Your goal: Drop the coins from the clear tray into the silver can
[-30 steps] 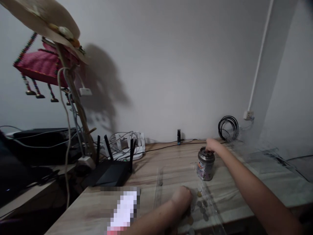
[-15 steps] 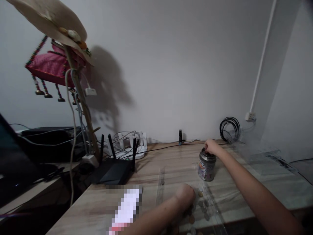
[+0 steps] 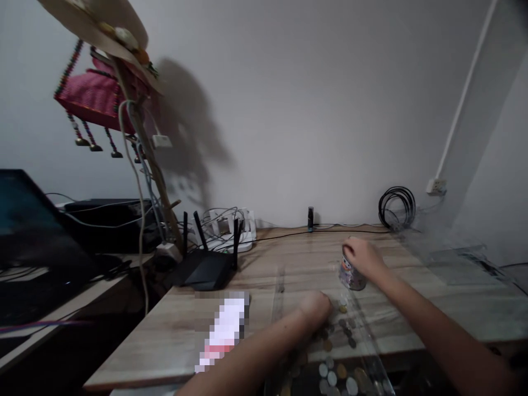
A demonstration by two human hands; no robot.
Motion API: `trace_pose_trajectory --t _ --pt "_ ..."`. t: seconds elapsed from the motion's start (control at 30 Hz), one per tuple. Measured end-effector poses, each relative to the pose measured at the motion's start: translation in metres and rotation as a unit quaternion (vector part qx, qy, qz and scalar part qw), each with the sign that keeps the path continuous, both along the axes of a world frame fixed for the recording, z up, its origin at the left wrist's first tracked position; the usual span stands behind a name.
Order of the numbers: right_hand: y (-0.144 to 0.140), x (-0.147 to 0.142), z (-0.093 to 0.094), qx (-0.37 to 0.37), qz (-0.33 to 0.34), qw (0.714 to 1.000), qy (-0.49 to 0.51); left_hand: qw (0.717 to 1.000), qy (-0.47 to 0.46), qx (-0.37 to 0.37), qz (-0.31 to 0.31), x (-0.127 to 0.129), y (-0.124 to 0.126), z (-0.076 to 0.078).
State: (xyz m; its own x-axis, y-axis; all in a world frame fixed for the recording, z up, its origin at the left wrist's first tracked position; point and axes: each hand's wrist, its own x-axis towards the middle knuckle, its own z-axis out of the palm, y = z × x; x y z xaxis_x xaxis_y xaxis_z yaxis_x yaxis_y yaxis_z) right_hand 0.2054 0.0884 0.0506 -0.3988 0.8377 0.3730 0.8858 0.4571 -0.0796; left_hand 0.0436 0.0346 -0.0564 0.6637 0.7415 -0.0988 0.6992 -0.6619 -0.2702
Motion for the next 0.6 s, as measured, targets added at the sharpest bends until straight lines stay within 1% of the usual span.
trace_pose_trajectory --t 0.03,0.07,0.13,0.17,0.23,0.3,0.5,0.6 --pt "-0.011 -0.004 -0.012 -0.025 0.039 0.999 -0.025 1.000 0.005 -0.002 0.009 -0.001 -0.001 0.002" --pt "-0.021 -0.009 -0.026 -0.069 0.071 0.993 -0.064 1.000 0.008 -0.009 0.022 -0.002 -0.003 0.004" --pt "-0.036 -0.015 -0.055 -0.140 0.101 0.973 -0.155 0.999 0.018 -0.019 0.038 -0.006 -0.008 0.009" --pt "-0.041 -0.016 -0.067 -0.149 0.106 0.964 -0.193 0.999 0.019 -0.023 0.042 -0.007 -0.011 0.012" --pt "-0.046 -0.016 -0.082 -0.133 0.110 0.959 -0.225 0.998 0.018 -0.027 0.047 -0.010 -0.016 0.016" --pt "-0.047 -0.014 -0.087 -0.129 0.118 0.961 -0.215 0.998 0.013 -0.031 0.051 -0.011 -0.019 0.019" --pt "-0.044 -0.005 -0.079 -0.174 0.126 0.962 -0.165 0.997 -0.008 -0.047 0.054 -0.006 -0.014 0.018" --pt "-0.045 -0.002 -0.085 -0.183 0.130 0.966 -0.125 0.997 -0.019 -0.047 0.063 -0.004 -0.009 0.016"
